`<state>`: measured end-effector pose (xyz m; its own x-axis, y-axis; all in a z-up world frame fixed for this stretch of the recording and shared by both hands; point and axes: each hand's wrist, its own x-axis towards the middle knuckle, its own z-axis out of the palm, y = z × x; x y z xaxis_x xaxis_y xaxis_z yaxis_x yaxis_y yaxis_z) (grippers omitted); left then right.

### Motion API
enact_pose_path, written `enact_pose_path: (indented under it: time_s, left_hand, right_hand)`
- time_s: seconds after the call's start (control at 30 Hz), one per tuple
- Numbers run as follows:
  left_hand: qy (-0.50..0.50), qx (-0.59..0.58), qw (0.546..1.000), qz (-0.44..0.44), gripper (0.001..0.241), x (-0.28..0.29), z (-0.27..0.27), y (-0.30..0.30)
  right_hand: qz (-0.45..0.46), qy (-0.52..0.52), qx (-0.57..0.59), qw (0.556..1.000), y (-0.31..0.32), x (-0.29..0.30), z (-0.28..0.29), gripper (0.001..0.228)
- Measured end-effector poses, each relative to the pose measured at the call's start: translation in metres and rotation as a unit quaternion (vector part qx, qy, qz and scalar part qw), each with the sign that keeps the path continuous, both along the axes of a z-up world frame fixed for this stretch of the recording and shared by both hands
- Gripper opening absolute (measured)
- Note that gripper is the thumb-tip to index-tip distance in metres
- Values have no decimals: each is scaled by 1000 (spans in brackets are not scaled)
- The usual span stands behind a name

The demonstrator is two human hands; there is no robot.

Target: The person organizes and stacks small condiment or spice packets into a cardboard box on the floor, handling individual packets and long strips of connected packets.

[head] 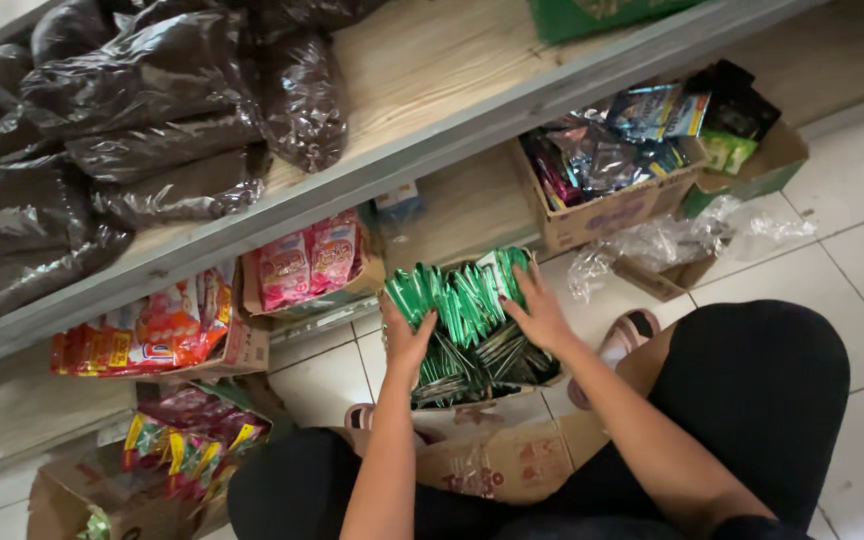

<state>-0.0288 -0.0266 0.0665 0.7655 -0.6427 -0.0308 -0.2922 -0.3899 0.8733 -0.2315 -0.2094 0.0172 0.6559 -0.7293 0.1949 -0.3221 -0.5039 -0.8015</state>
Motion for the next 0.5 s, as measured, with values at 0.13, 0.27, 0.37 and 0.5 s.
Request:
enact_pose_path:
  time_s: [0.13, 0.27, 0.37, 0.5]
  left_hand:
    - [-150, 76, 985, -25, 106, 3, -9, -11]
    - [-70, 153, 985, -26, 101, -3, 2, -6]
    - [-7, 172, 985, -21, 98, -7, 8, 1]
    - [-46, 180, 982, -21, 109, 0, -19, -2]
  right_hand:
    - [-10, 18, 36, 999, 2, 6, -19, 80]
    - [-27, -1, 42, 999, 9, 8, -17, 83]
    - [-29, -1, 34, 999, 14, 2, -13, 79]
    - [-28, 34, 35, 998, 7, 3, -10, 77]
